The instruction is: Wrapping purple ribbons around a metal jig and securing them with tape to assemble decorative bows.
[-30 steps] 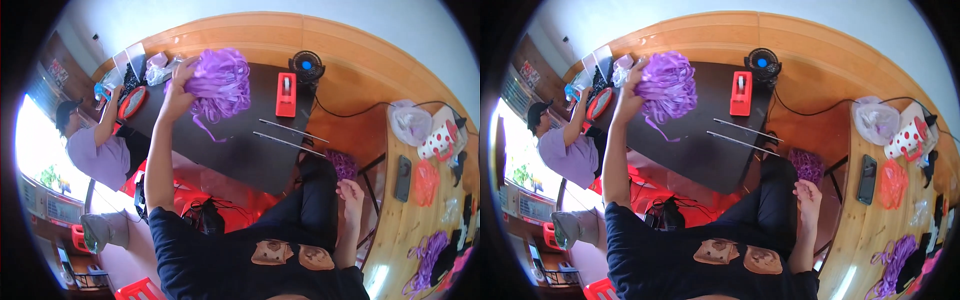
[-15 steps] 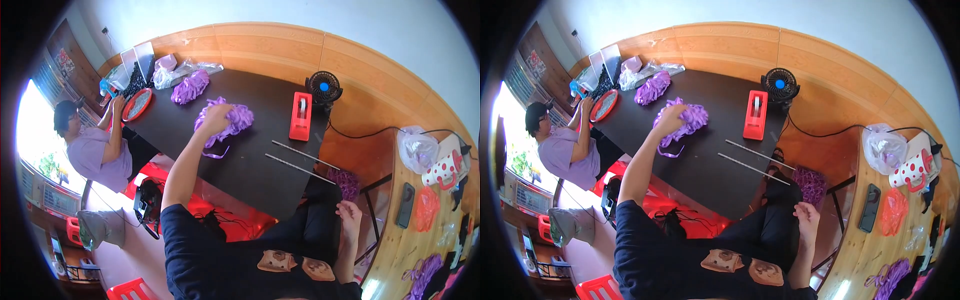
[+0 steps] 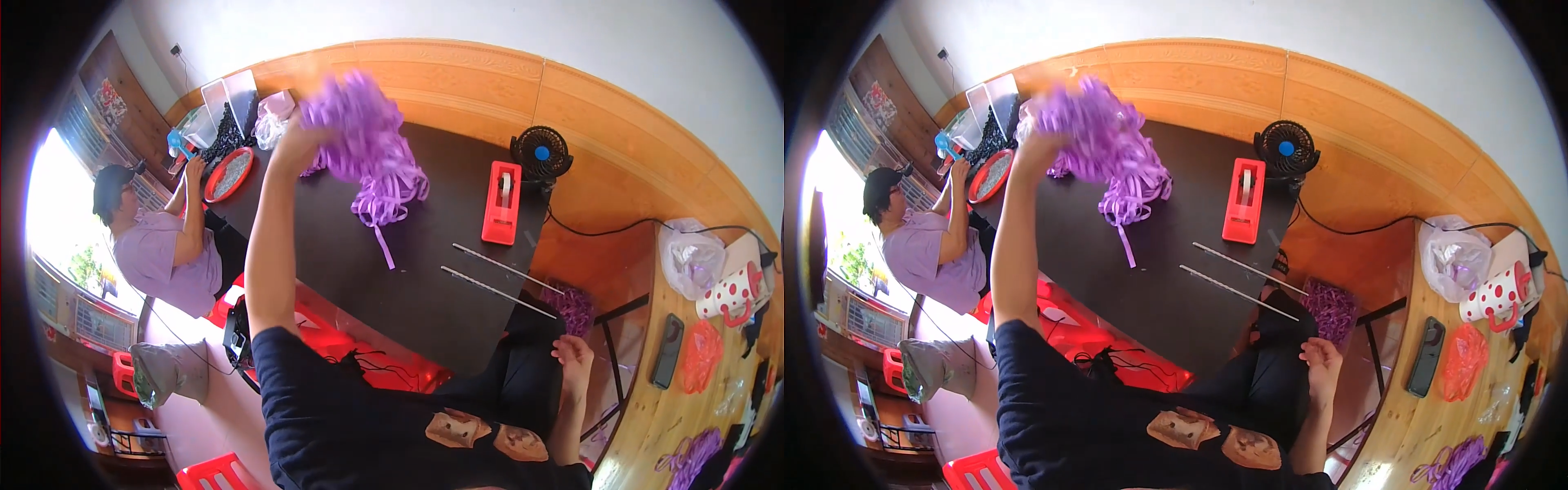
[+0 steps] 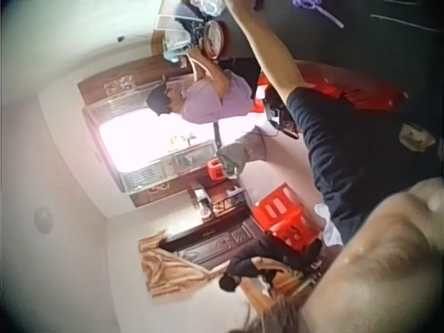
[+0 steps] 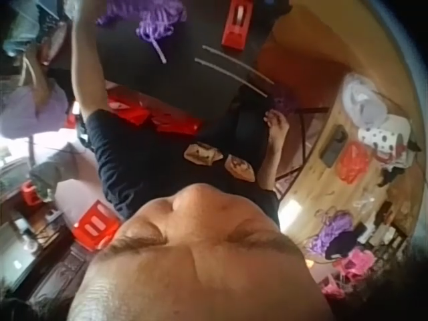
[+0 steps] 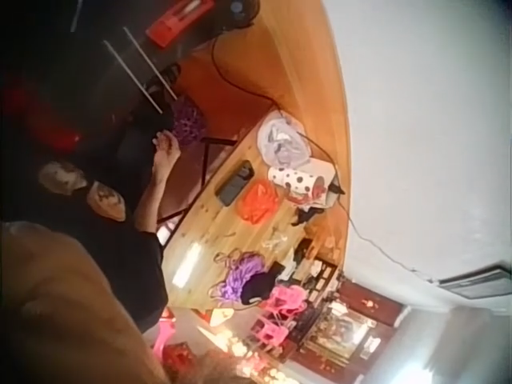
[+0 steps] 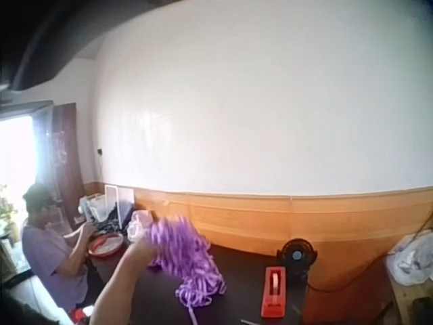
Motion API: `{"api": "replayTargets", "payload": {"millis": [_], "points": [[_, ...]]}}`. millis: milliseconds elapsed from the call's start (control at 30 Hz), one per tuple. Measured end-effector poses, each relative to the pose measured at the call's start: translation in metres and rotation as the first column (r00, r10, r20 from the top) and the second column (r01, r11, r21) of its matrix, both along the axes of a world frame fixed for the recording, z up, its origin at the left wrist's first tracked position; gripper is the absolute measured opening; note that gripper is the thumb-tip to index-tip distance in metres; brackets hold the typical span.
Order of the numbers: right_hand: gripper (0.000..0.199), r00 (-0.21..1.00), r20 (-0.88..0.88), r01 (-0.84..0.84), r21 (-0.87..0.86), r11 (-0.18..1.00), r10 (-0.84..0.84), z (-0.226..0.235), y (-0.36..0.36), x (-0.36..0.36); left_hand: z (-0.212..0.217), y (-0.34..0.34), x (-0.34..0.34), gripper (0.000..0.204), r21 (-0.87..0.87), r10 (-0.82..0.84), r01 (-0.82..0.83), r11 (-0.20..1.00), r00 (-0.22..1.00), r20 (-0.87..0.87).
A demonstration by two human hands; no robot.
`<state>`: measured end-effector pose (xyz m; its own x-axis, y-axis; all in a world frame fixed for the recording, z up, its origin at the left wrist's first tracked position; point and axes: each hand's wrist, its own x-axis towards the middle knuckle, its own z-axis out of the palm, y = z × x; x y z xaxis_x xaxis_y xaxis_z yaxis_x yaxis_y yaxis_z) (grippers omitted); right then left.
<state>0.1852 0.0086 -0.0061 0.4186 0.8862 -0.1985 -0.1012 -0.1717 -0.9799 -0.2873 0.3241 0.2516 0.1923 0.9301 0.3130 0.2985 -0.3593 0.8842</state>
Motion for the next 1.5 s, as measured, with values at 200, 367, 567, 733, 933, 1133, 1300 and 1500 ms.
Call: {"api": "replayTargets", "payload": {"millis": [200,367,567,733,933,1133,1300,1500], "points": [[0.016,0.999,0.049,0.002,0.024,1.000,-0.003,-0.021,-0.002,0.016,-0.037,-0.067,-0.011,0.059,-0.233,-0.373,0.320,0.918,0.897,-0.237],[0.014,0.982,0.191,-0.013,0.006,1.000,0.011,-0.013,0.022,-0.001,-0.087,-0.013,0.014,0.060,-0.040,0.164,-0.201,0.979,0.889,-0.427],[0.008,0.856,0.512,-0.121,0.064,0.991,0.071,-0.028,0.021,-0.034,-0.142,-0.002,0.046,0.062,-0.064,-0.019,-0.098,0.993,0.412,-0.911],[0.005,0.888,0.459,-0.135,0.185,0.973,0.036,-0.027,0.013,-0.026,-0.087,0.012,-0.011,0.047,-0.115,-0.337,0.335,0.935,0.740,-0.582],[0.006,0.709,0.693,-0.021,0.206,0.978,-0.131,-0.026,0.029,-0.044,-0.086,0.050,0.053,0.051,0.311,0.421,-0.291,0.905,0.500,-0.757],[0.010,0.597,0.781,-0.118,0.313,0.943,-0.184,-0.028,0.026,-0.049,-0.111,0.078,0.038,0.025,0.090,0.158,-0.203,0.975,0.352,-0.923],[0.011,0.639,0.755,-0.092,0.266,0.960,-0.148,-0.025,0.023,-0.042,-0.046,0.012,0.034,0.016,0.586,0.467,-0.204,0.784,0.816,-0.341],[0.010,0.642,0.750,-0.101,0.288,0.952,-0.159,-0.026,0.026,-0.048,-0.073,-0.083,-0.004,0.029,0.158,0.015,0.095,0.983,0.811,-0.585]]}}
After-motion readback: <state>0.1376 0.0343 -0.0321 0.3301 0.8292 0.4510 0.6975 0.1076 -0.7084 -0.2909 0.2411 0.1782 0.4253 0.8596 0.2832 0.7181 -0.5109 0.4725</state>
